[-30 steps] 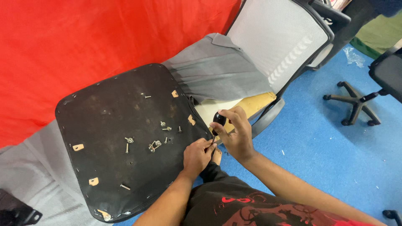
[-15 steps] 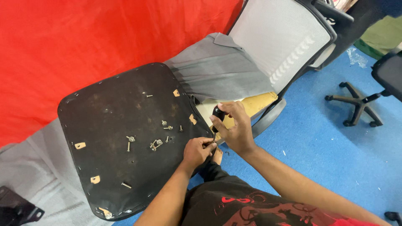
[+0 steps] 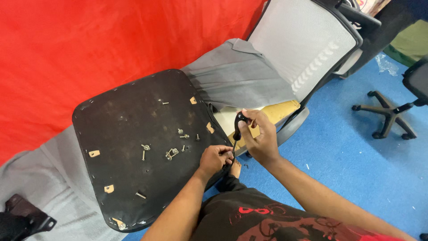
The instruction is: The person uses a screwdriver to tighten screws into the underside of an overturned chair seat. They repeatedly pick up screws and fasten them into the seat base while the chair remains upside down on a protective cloth.
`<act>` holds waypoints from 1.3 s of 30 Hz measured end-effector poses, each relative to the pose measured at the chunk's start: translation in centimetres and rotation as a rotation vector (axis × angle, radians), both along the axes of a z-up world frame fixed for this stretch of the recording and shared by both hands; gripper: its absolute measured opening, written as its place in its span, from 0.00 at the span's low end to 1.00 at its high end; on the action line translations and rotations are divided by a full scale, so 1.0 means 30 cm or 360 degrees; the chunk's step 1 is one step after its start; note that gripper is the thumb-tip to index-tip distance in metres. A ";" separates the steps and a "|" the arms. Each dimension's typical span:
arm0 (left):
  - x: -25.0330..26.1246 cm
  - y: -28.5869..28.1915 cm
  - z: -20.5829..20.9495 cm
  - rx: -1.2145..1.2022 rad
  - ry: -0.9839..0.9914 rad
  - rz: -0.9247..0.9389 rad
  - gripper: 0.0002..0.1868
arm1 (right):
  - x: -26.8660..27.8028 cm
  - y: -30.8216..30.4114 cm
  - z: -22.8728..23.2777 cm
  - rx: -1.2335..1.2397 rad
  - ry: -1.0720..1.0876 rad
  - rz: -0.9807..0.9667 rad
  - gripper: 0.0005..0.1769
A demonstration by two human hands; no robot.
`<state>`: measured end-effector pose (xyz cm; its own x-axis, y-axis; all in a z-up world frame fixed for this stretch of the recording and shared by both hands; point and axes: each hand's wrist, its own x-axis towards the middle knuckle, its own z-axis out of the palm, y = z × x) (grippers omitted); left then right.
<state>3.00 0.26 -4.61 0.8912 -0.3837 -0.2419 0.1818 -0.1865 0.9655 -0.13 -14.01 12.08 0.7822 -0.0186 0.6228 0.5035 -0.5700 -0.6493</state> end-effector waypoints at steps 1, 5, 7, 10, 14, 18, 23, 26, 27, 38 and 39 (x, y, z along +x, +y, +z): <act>0.002 0.000 -0.007 -0.0028 -0.0011 -0.0012 0.13 | -0.002 -0.005 0.002 0.0003 -0.0014 0.0002 0.14; 0.002 -0.002 -0.024 0.0014 -0.0050 -0.0037 0.14 | -0.008 -0.023 0.007 -0.0033 -0.0049 -0.0019 0.13; 0.005 0.000 -0.027 0.0061 -0.0047 -0.0052 0.15 | -0.008 -0.024 0.000 -0.0024 -0.0044 -0.0036 0.14; 0.003 0.004 -0.025 0.0052 -0.0032 -0.0074 0.16 | -0.008 -0.022 -0.013 0.0046 -0.0025 -0.0030 0.15; 0.000 0.008 -0.010 0.0026 -0.0023 -0.0086 0.16 | -0.009 -0.024 -0.026 0.0050 -0.0038 0.0000 0.14; -0.019 0.015 0.038 0.0107 -0.0168 -0.0072 0.18 | -0.029 -0.026 -0.032 0.0098 -0.0020 0.0013 0.14; -0.074 0.008 0.121 0.0452 -0.0411 0.0180 0.20 | -0.059 -0.032 -0.028 0.0064 -0.0041 -0.0018 0.13; -0.078 -0.002 0.152 0.0521 -0.0346 0.0226 0.18 | -0.085 -0.036 -0.024 0.0031 -0.0015 -0.0015 0.13; -0.076 -0.004 0.156 0.0542 -0.0312 0.0229 0.18 | -0.093 -0.036 -0.023 0.0017 -0.0004 -0.0010 0.13; -0.062 -0.003 0.138 0.0543 -0.0273 0.0151 0.17 | -0.130 -0.042 -0.009 -0.0095 -0.0081 0.0134 0.19; -0.060 -0.001 0.135 0.0548 -0.0270 0.0131 0.18 | -0.133 -0.045 -0.010 -0.0097 -0.0081 0.0188 0.19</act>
<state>1.21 0.23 -0.55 0.9541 -0.2311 -0.1906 0.0529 -0.4962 0.8666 -4.11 -15.36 11.77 0.7442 0.1105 0.6588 0.6006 -0.5425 -0.5874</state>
